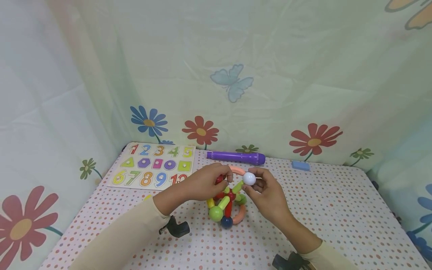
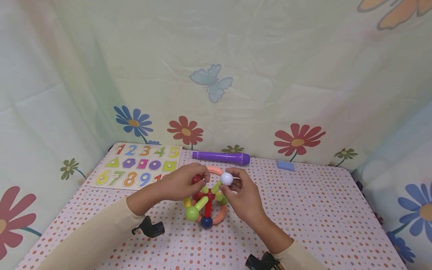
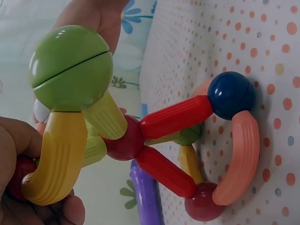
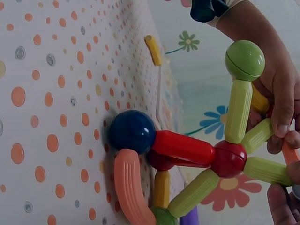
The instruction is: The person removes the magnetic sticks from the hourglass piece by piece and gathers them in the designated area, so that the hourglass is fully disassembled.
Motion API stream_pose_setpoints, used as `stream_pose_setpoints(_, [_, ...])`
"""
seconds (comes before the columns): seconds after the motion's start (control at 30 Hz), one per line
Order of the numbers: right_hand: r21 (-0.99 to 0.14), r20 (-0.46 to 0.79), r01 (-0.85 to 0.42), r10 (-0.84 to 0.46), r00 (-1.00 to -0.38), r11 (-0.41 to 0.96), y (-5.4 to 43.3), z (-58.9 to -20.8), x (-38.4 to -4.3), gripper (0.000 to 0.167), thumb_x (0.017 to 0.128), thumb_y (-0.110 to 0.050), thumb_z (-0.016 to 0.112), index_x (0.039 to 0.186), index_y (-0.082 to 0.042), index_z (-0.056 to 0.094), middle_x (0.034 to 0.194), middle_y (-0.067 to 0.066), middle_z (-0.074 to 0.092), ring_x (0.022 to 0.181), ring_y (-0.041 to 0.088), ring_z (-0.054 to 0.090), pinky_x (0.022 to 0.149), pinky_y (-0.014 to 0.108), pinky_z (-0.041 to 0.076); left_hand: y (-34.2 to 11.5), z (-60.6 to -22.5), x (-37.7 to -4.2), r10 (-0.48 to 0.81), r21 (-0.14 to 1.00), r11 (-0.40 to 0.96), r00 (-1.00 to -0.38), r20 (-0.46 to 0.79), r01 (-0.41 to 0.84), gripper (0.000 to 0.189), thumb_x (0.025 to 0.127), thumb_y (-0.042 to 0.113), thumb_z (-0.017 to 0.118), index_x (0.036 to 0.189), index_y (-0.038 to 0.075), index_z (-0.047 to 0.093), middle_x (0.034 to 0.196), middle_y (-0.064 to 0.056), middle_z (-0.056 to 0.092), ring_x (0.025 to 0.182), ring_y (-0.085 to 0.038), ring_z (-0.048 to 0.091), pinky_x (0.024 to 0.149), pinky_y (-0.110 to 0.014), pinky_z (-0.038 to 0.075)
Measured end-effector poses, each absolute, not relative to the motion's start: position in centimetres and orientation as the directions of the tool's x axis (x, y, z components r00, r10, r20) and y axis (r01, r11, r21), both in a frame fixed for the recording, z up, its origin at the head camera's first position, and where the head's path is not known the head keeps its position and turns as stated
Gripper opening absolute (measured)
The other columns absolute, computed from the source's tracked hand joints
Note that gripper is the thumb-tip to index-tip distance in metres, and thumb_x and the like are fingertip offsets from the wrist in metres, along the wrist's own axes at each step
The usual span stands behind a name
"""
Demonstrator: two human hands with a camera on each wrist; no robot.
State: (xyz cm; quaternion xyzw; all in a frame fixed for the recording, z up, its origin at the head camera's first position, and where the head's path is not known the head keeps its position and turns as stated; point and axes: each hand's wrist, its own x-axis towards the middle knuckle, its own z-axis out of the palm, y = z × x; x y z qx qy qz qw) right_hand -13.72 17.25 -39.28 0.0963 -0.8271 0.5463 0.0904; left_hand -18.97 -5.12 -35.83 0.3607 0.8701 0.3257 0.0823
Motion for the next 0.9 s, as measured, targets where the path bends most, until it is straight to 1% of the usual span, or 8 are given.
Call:
stream_pose_setpoints(0.3, [-0.908,0.211,-0.217,-0.057,-0.976,0.359,17.23,-39.09,-13.66,0.05,0.089,0.01,0.073,0.133,0.005,0.049,0.122,0.021,0.063,0.11,0.032,0.069,0.085,0.028,0.058,-5.04,-35.79,-18.99,0.679,0.653,0.527,-0.731,0.061,0.544,0.009,0.101,0.011,0.064,0.108,0.015,0.06,0.093,0.003,0.055,0.085,-0.014,0.054,0.065,-0.023,0.052])
stream_pose_setpoints(0.6, [-0.915,0.201,-0.204,-0.044,-0.979,0.347,17.18,-38.98,-13.65,0.05,0.088,0.01,0.074,0.131,0.005,0.049,0.121,0.022,0.064,0.109,0.032,0.07,0.084,0.027,0.058,-5.08,-35.74,-18.97,0.679,0.673,0.518,-0.732,0.054,0.529,0.009,0.1,0.01,0.064,0.109,0.012,0.06,0.094,0.003,0.056,0.084,-0.015,0.055,0.063,-0.023,0.052])
stream_pose_setpoints(0.87, [-0.928,0.172,-0.16,0.007,-0.985,0.336,17.05,-38.86,-13.59,0.053,0.085,0.01,0.077,0.127,0.004,0.045,0.123,0.022,0.059,0.113,0.034,0.068,0.086,0.03,0.057,-5.16,-35.96,-19.21,0.687,0.666,0.503,-0.722,0.079,0.551,0.007,0.1,0.008,0.062,0.107,0.008,0.061,0.093,0.003,0.055,0.082,-0.014,0.054,0.063,-0.023,0.05])
stream_pose_setpoints(0.9, [-0.928,0.172,-0.157,0.012,-0.985,0.339,17.06,-38.86,-13.59,0.054,0.085,0.01,0.077,0.127,0.004,0.045,0.123,0.022,0.059,0.113,0.034,0.068,0.086,0.029,0.057,-5.16,-35.97,-19.23,0.688,0.664,0.503,-0.721,0.081,0.554,0.006,0.1,0.009,0.063,0.106,0.01,0.061,0.093,0.003,0.055,0.082,-0.014,0.054,0.063,-0.023,0.05])
